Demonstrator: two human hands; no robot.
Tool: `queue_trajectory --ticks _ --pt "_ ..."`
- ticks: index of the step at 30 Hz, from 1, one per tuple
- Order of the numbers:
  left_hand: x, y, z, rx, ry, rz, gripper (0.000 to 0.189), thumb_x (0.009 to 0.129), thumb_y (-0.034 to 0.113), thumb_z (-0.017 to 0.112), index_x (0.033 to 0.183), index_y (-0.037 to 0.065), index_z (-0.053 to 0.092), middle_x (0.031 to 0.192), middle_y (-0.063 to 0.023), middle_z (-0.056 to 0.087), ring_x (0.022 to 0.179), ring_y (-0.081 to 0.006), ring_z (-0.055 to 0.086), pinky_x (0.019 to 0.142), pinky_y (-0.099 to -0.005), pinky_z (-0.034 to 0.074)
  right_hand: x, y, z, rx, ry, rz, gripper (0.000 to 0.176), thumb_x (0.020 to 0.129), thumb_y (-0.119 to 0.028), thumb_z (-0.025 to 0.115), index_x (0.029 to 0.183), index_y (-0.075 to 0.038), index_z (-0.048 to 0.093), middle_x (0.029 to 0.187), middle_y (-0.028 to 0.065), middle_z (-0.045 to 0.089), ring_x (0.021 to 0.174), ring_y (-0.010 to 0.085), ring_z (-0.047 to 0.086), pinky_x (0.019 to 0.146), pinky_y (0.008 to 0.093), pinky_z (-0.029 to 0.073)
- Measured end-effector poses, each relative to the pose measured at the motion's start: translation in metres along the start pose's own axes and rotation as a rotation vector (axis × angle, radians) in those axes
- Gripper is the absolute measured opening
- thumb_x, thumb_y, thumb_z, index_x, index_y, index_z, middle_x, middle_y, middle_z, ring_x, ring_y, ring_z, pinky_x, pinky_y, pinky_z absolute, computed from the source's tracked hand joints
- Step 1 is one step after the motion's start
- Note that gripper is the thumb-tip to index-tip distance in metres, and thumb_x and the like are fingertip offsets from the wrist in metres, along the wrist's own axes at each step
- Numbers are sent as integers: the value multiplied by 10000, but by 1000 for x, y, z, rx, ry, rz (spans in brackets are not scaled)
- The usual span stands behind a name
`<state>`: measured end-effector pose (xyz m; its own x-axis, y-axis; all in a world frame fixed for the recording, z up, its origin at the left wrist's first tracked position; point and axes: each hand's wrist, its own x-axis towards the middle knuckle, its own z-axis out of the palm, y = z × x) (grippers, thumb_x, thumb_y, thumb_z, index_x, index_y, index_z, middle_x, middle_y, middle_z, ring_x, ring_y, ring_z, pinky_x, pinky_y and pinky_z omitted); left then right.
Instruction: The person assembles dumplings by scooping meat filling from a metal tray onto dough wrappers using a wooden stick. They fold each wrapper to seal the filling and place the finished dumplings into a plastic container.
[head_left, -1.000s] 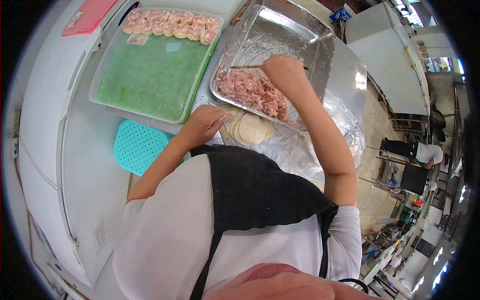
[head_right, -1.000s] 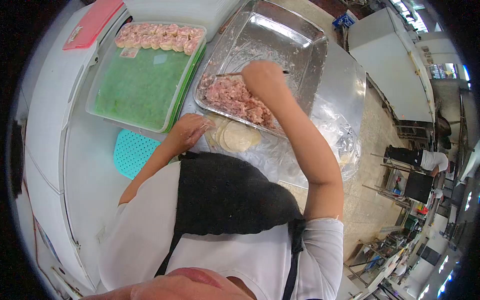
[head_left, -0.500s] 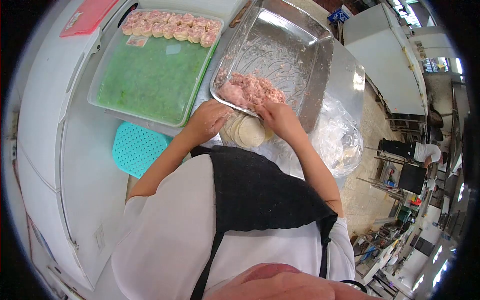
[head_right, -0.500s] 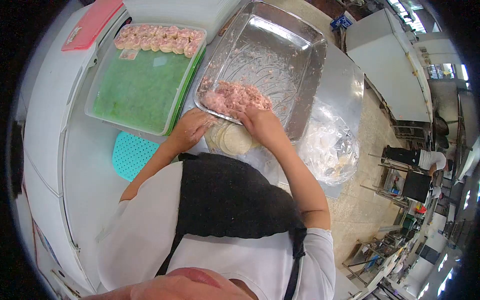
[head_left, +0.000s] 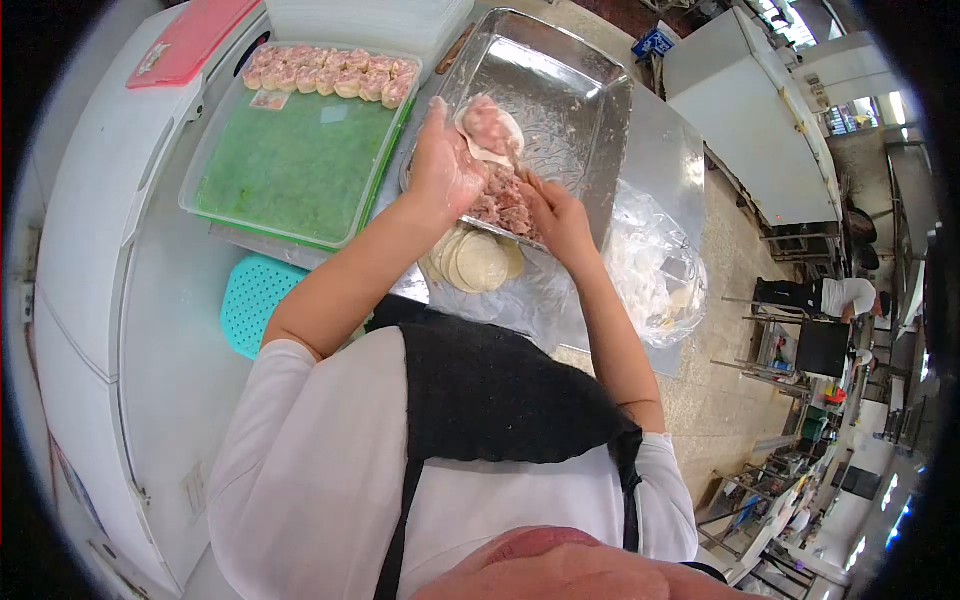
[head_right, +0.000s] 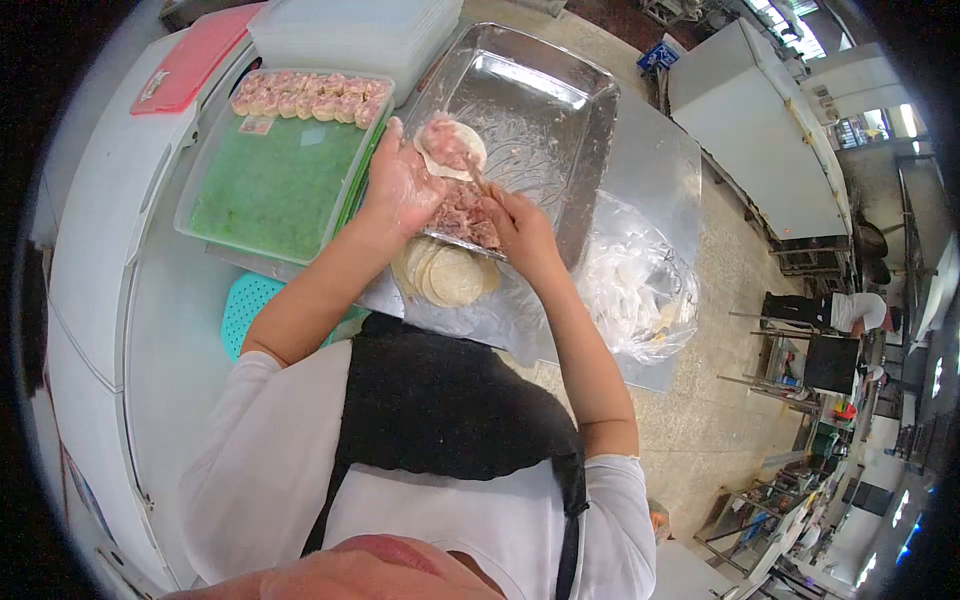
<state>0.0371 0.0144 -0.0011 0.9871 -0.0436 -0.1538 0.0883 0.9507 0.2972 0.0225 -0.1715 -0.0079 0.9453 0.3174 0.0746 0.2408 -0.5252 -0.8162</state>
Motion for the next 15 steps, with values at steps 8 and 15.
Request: queue_trajectory --ticks 8,15 --pt "-2 -11 -19 41 200 56 671 933 553 361 1244 -36 443 1152 -169 536 1063 -314 520 984 -516 379 -26 -30 -45 -617 -40 -131 265 916 -284 536 1113 -145 647 894 185 649 837 368 611 727 429 486" --pt "-10 -16 -13 247 317 11 727 862 663 403 1238 47 488 1235 -117 543 1166 -312 487 1017 -646 247 -28 -30 -79 -819 -166 -165 267 914 -280 533 1109 -130 638 880 164 645 829 359 608 711 427 482"
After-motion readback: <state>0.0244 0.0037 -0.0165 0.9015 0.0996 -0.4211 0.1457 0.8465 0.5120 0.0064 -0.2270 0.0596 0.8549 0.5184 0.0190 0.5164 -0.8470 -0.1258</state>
